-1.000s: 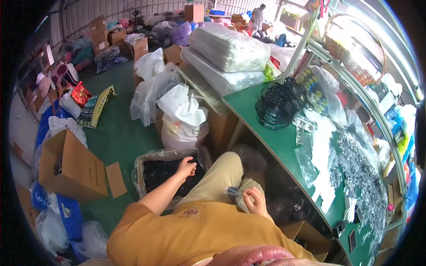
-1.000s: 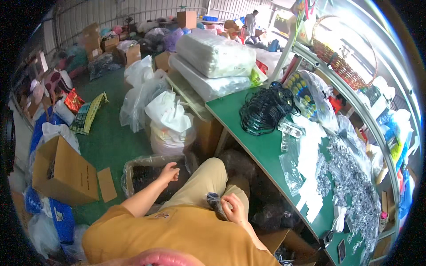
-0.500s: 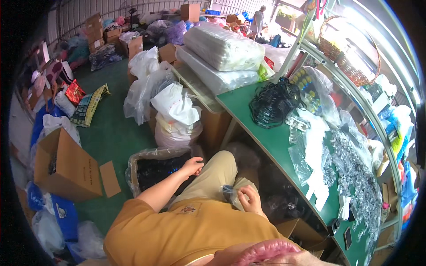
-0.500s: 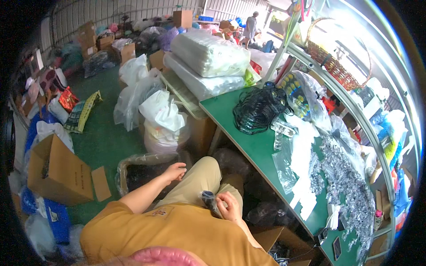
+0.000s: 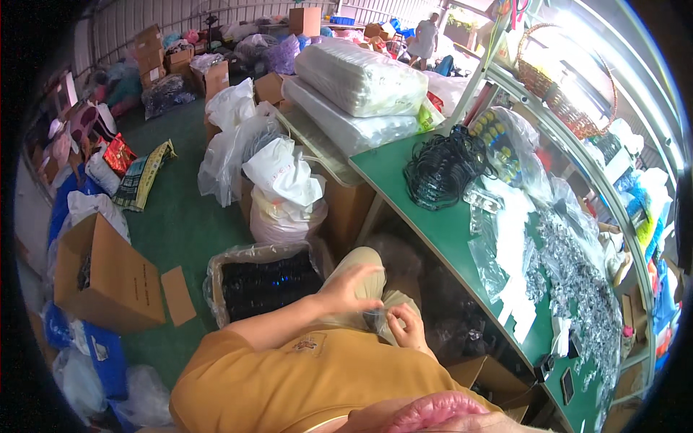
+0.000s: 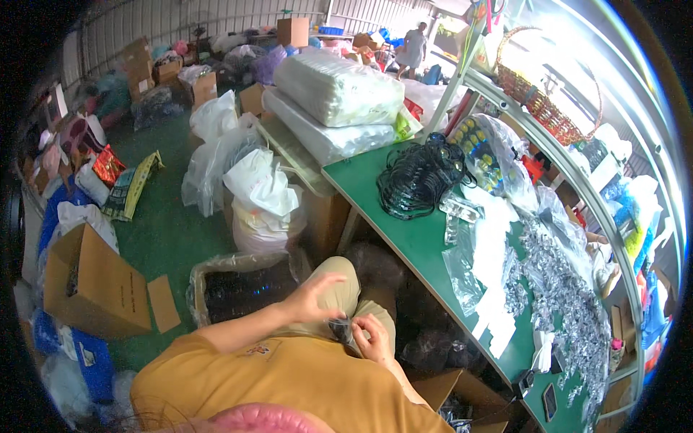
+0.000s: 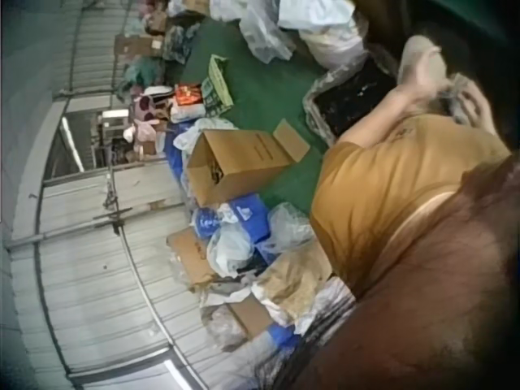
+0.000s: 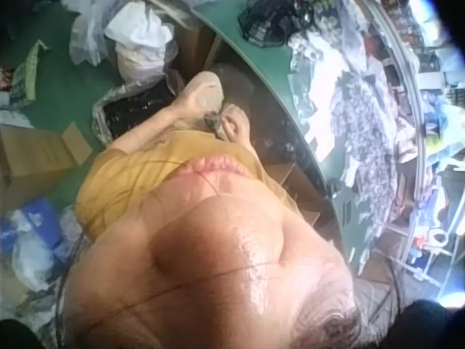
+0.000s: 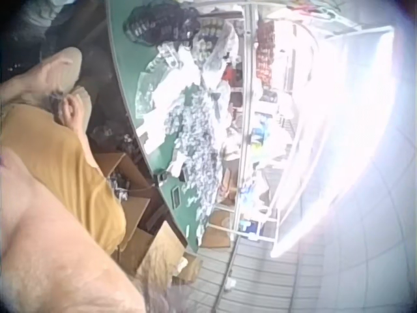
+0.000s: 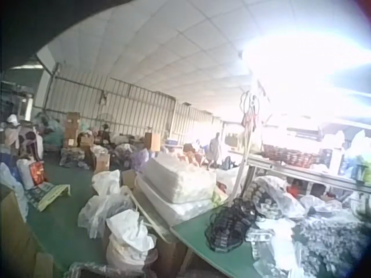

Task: The person packages swimming goggles by wrapping paper labels around the goggles, inserting them into clear plastic pouches, and sealing the pouches by hand.

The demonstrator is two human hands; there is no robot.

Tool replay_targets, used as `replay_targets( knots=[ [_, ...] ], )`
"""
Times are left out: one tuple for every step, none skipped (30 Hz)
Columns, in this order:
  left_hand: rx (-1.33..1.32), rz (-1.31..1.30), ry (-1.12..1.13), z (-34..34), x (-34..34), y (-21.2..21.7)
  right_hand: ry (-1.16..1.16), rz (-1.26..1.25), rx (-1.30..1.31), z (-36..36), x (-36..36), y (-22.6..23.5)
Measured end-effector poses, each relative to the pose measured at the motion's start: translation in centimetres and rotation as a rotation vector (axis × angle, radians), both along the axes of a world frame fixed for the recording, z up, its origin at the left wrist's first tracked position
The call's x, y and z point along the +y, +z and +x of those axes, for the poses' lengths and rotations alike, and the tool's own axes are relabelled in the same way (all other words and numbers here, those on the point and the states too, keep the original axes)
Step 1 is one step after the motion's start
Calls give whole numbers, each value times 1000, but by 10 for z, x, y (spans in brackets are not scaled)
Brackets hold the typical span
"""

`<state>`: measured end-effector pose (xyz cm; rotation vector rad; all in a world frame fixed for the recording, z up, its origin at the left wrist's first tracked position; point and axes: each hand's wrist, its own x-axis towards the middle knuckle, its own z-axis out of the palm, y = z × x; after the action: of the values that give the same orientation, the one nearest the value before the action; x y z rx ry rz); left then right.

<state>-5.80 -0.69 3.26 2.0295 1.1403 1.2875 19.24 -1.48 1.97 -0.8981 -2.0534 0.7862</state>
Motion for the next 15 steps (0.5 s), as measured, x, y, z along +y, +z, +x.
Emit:
replay_targets(
  knots=[
    [-2,-3,0,7,-6,9,5,12,8,0,0,0],
    [162,-32,-36,14,-9,17,5,24,16,0,0,0],
    [330,-60,-64,18,-10,20,7,23,17,1,0,0],
    [348,-119,-41,23,-8,8,-14,12,16,1,0,1],
    [349,-119,-40,23,-7,5,-36,1,14,2,-1,1],
    [362,-94,-37,23,-4,4,-40,3,16,3,0,1],
    [375,-69,-35,23,-2,4,-63,21,21,4,-1,0],
    [376,-66,-39,24,1,5,-86,39,27,5,0,-1],
    [377,-98,-106,24,3,7,-89,38,30,7,-1,-3],
    [378,-129,-172,25,4,9,-116,61,30,8,-2,-4],
    [381,-129,-175,28,5,7,-144,84,31,9,-3,-6],
    [358,-82,-190,31,7,3,-145,84,32,10,-3,-6],
    [335,-34,-205,34,8,-1,-155,88,32,11,-3,-5],
    [337,-34,-206,36,8,-3,-165,93,32,12,-4,-5],
    [332,18,-195,39,8,-5,-168,94,34,14,-5,-5]
  ],
)
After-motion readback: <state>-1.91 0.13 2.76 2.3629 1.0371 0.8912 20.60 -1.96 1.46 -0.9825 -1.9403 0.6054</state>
